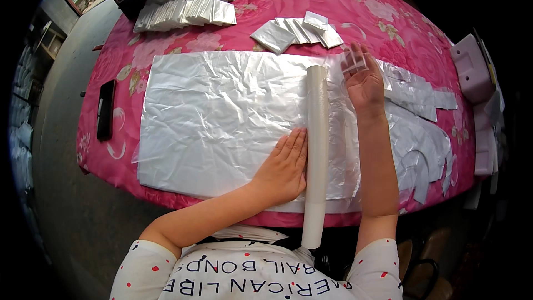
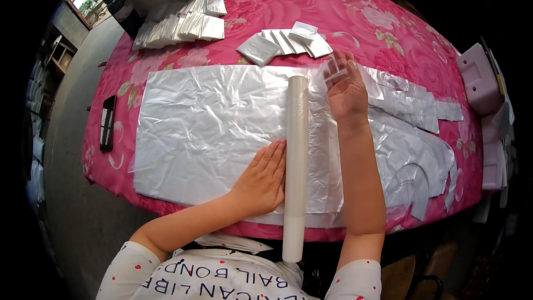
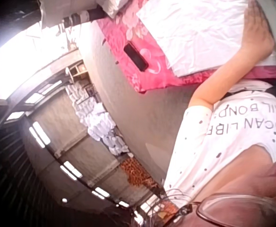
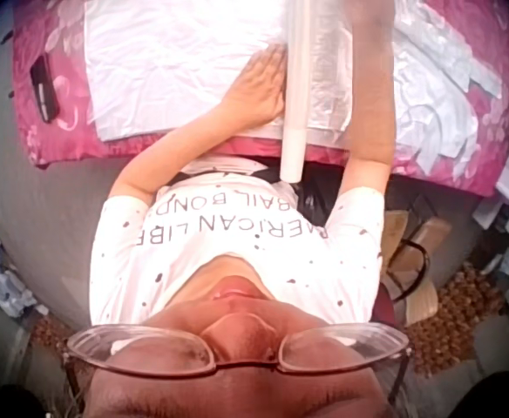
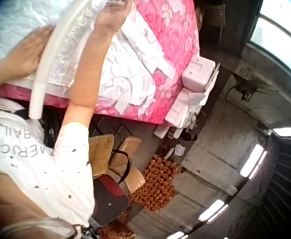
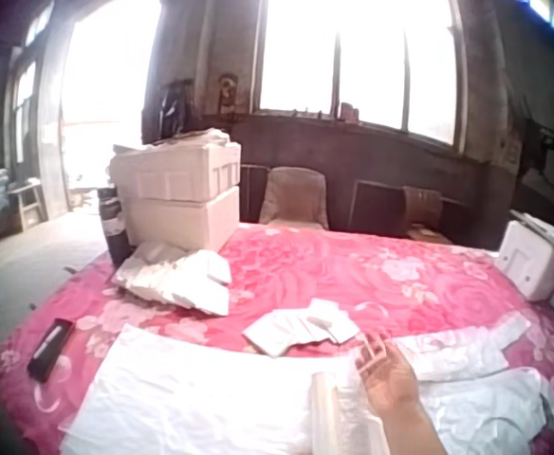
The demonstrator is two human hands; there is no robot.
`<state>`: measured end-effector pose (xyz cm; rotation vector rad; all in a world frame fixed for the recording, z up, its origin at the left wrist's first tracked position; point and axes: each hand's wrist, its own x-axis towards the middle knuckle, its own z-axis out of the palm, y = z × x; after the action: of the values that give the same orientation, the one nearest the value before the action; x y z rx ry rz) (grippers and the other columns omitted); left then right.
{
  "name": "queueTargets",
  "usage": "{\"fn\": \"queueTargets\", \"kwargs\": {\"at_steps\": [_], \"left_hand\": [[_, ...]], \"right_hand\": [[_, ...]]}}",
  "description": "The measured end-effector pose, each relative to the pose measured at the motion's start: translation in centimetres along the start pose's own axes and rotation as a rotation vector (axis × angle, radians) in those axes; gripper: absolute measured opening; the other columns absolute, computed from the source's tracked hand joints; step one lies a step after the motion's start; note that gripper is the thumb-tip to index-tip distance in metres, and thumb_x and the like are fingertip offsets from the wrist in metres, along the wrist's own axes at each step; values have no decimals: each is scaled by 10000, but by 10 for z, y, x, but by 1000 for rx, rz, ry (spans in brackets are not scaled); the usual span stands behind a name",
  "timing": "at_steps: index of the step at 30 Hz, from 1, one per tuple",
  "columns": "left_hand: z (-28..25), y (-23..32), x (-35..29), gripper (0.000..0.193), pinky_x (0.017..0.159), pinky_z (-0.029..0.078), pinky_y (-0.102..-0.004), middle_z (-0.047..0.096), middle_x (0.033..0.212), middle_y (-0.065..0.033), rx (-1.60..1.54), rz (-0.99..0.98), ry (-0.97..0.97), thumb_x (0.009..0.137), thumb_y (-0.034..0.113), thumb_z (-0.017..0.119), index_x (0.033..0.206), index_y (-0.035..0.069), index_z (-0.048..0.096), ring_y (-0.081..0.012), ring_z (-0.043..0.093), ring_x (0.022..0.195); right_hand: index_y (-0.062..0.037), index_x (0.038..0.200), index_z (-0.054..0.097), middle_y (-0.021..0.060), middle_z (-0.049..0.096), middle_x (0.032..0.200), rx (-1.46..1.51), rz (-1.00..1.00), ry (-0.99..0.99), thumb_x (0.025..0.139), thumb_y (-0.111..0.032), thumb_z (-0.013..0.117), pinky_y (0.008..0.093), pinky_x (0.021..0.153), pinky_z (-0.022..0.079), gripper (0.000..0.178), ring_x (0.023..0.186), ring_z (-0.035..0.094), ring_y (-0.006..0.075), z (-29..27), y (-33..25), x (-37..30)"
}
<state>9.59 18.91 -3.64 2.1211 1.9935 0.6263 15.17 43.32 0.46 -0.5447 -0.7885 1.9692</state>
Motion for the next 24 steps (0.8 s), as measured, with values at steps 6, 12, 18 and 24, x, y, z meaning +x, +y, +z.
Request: {"fn": "queueTargets", "kwargs": {"at_steps": [6, 12, 18, 24], "left_hand": [[5, -1, -3, 648, 1108, 146, -455, 262, 1402, -312, 73, -7, 21, 820, 230, 417, 1323, -154, 283, -395, 211, 1349], [12, -1, -4, 604, 1084, 211, -476, 250, 1416, -302, 99, 73, 168, 863, 258, 412, 1300, -149, 320, -406, 225, 1347], [8, -19, -19, 654, 1106, 141, -479, 181, 1464, -253, 226, 23, 236, 871, 323, 424, 1377, -57, 259, -374, 170, 1374], [-39, -66, -36, 875, 1106, 102, -492, 135, 1472, -252, 431, -447, 113, 790, 432, 583, 1389, -75, 194, -364, 121, 1383]], "right_hand": [[-72, 1323, 412, 107, 493, 1308, -386, -229, -303, 958, -205, 414, 352, 1043, 331, 388, 1234, 441, 222, 80, -19, -47], [43, 1301, 404, 231, 544, 1183, -1009, -185, -812, 916, -227, 499, 368, 999, 332, 480, 1170, 472, 311, 134, 107, -131], [29, 1185, 513, 224, 582, 1069, -1547, -525, -1192, 837, -295, 580, 429, 946, 375, 480, 1067, 509, 385, 115, 170, -168], [-33, 1098, 593, 134, 590, 1137, -1083, -428, -989, 752, 18, 568, 388, 839, 472, 351, 1000, 577, 319, 112, 70, -131]]}}
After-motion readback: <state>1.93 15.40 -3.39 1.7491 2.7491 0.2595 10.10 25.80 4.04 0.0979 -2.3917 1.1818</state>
